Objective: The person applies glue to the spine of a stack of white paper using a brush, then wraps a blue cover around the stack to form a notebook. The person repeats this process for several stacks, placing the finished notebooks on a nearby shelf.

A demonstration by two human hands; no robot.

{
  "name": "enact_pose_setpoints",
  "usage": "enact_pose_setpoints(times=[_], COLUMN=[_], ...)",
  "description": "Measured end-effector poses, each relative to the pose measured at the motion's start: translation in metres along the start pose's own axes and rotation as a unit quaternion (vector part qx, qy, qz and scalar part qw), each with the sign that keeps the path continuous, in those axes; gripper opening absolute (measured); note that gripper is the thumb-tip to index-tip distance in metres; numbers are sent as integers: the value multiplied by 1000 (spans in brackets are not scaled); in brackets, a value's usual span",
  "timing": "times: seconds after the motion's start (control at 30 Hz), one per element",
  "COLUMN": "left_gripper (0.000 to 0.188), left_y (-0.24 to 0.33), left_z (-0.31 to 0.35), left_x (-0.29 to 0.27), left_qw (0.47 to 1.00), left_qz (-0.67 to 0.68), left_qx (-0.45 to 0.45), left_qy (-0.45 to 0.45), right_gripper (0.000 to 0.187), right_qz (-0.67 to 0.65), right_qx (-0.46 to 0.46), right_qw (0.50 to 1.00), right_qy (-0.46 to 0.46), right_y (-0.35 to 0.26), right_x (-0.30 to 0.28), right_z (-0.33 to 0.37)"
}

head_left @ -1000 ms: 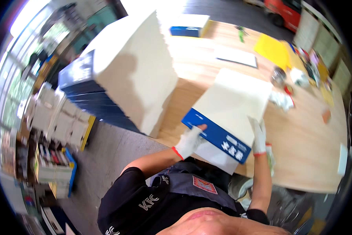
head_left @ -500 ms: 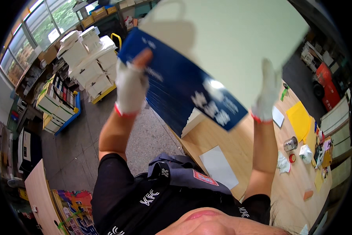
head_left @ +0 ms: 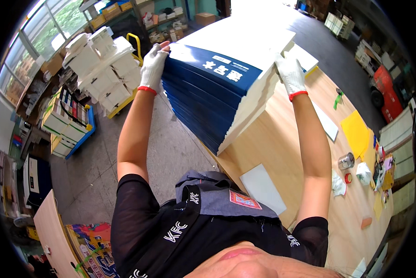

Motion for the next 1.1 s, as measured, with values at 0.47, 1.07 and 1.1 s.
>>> enact_pose_setpoints(times=[0.47,1.07,1.1], left_gripper=[37,54,53], left_y=[-83,-153,-145], left_z=[255,308,309], left_x=[44,268,274], left_qw=[885,739,734], left_qz=[-185,-273,-327], left_qx=[416,-163,-109], left_qy=[-97,-594,-585], right_gripper=[60,46,43], right_qz=[108,80,82], right_qx=[79,122,123], right_qw=[970,977,974], right_qy=[-205,-156,-169], right_y=[220,251,254], right_x=[-26,48,45], right_z=[181,396,395])
Point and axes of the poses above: each hand's wrist, its own z-axis away from the middle knuckle, its own x-axis out of the palm, y = z × x, the point moved 1 cm from there along -z, towards the middle knuckle, and after that the axes turned 4 degrees about -y, right-handed, at the moved point
